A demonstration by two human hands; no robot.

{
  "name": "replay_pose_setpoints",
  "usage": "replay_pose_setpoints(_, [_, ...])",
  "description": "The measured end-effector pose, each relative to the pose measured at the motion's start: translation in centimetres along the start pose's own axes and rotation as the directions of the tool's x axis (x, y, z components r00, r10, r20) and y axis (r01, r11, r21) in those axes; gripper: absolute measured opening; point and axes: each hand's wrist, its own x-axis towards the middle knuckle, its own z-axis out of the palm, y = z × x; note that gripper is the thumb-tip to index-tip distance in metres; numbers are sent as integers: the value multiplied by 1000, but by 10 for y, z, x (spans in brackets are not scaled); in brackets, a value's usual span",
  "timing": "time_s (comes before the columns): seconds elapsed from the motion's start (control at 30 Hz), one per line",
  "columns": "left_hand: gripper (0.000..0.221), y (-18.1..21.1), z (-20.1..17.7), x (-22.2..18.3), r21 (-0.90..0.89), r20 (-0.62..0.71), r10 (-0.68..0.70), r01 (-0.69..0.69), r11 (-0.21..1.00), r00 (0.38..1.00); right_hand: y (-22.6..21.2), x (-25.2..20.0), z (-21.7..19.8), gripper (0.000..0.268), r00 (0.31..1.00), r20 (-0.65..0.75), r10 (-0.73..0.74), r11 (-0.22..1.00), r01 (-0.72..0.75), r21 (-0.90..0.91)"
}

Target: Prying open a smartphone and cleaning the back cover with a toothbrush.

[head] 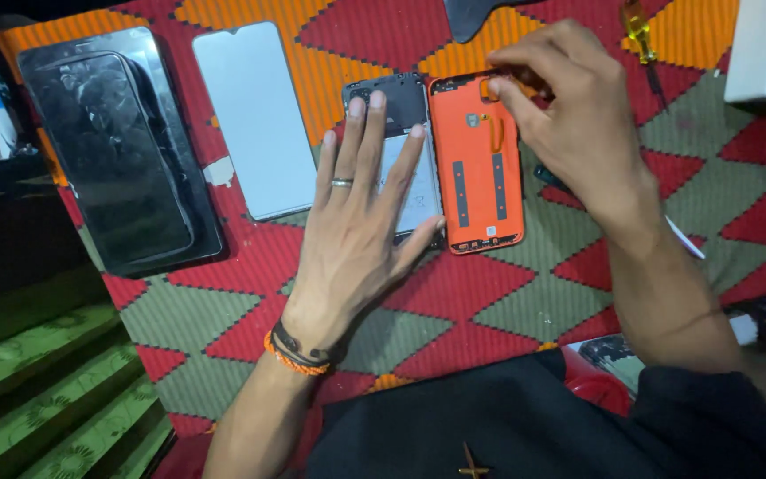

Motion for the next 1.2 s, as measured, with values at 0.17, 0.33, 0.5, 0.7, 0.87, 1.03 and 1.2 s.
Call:
replay_pose_setpoints(0.17, [81,4,-11,0,2,6,23,-23,1000,1000,10,-3,8,12,998,-51,34,998,-32,56])
replay_pose_setpoints(0.33, [83,7,-11,-2,18,48,14,-15,1000,999,10,-3,12,10,997,-72,34,998,-30,53])
replay_pose_setpoints(0.5, [85,10,-10,-3,-36,-2,-8,8,999,1000,10,-3,12,11,997,-68,39,998,-36,50])
replay_pose_setpoints(0.7, [89,8,0,-6,-20,15,-26,26,999,1000,8,-3,11,12,998,-65,23,999,-20,50])
replay_pose_setpoints(0.87, [87,6,0,-4,-71,-11,-47,46,996,999,11,-8,8,21,978,-181,-108,991,92,-93])
replay_pose_setpoints(1.03, [73,12,-3,-9,-366,-227,-5,-80,927,974,-21,-20,1,14,920,-246,-306,951,305,-42])
replay_pose_setpoints(1.2, [88,34,-18,-13,-910,76,90,105,-401,993,-73,-49,25,50,792,156,-591,807,582,102])
